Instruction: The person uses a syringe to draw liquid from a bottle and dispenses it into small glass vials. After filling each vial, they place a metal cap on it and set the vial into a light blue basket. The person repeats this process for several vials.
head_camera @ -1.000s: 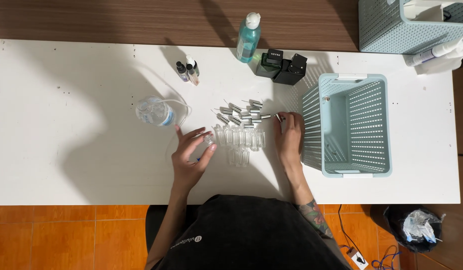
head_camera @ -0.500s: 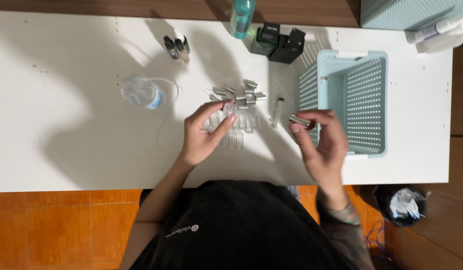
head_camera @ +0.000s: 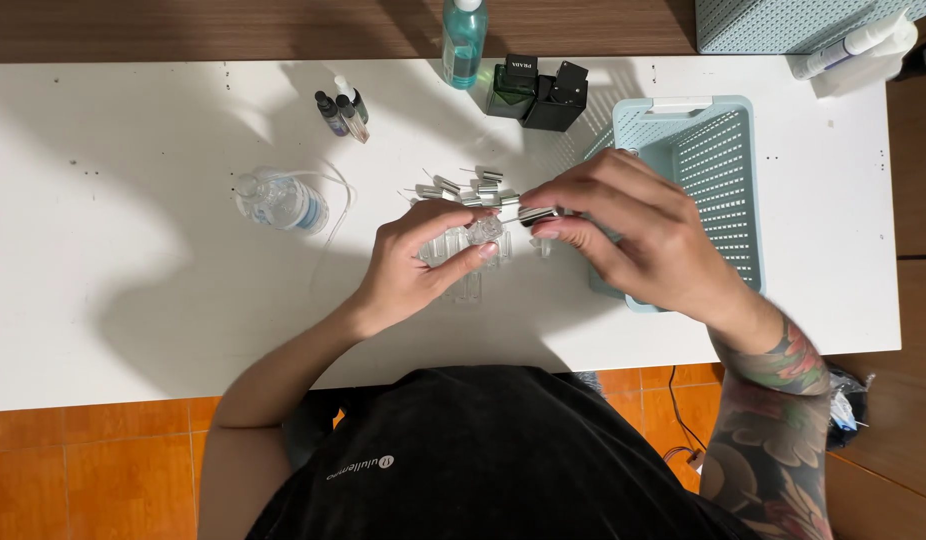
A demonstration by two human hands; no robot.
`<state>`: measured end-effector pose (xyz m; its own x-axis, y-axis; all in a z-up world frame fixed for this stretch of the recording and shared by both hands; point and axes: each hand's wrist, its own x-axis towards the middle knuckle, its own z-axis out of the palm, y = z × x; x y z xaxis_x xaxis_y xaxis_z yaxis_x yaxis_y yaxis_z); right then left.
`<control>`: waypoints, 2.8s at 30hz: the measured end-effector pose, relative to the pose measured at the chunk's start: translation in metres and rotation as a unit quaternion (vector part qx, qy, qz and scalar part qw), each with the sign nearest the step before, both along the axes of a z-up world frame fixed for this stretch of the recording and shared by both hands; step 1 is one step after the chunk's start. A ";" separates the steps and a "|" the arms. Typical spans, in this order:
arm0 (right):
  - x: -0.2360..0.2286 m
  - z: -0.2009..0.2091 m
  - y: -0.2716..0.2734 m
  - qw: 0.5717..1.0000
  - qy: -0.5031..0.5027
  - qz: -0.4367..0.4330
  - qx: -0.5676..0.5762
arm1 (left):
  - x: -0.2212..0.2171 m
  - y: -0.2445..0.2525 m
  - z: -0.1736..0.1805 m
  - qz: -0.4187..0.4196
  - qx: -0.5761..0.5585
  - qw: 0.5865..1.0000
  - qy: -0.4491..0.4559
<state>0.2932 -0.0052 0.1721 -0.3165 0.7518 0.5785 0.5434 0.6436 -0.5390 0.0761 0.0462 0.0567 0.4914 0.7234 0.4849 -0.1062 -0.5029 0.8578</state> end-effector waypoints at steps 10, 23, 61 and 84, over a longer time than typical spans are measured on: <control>0.017 -0.007 0.005 0.991 -0.118 0.061 0.012 | 0.002 -0.009 -0.005 0.047 0.018 0.997 0.065; 0.008 -0.010 0.016 0.976 -0.197 0.093 0.026 | 0.001 -0.010 -0.010 0.060 0.025 0.997 0.052; 0.004 0.026 0.033 0.935 -0.309 0.137 0.105 | 0.004 -0.005 -0.015 0.036 0.065 0.997 0.016; 0.005 0.016 0.025 0.928 -0.331 0.082 0.151 | 0.010 -0.004 -0.007 0.041 0.111 0.993 0.028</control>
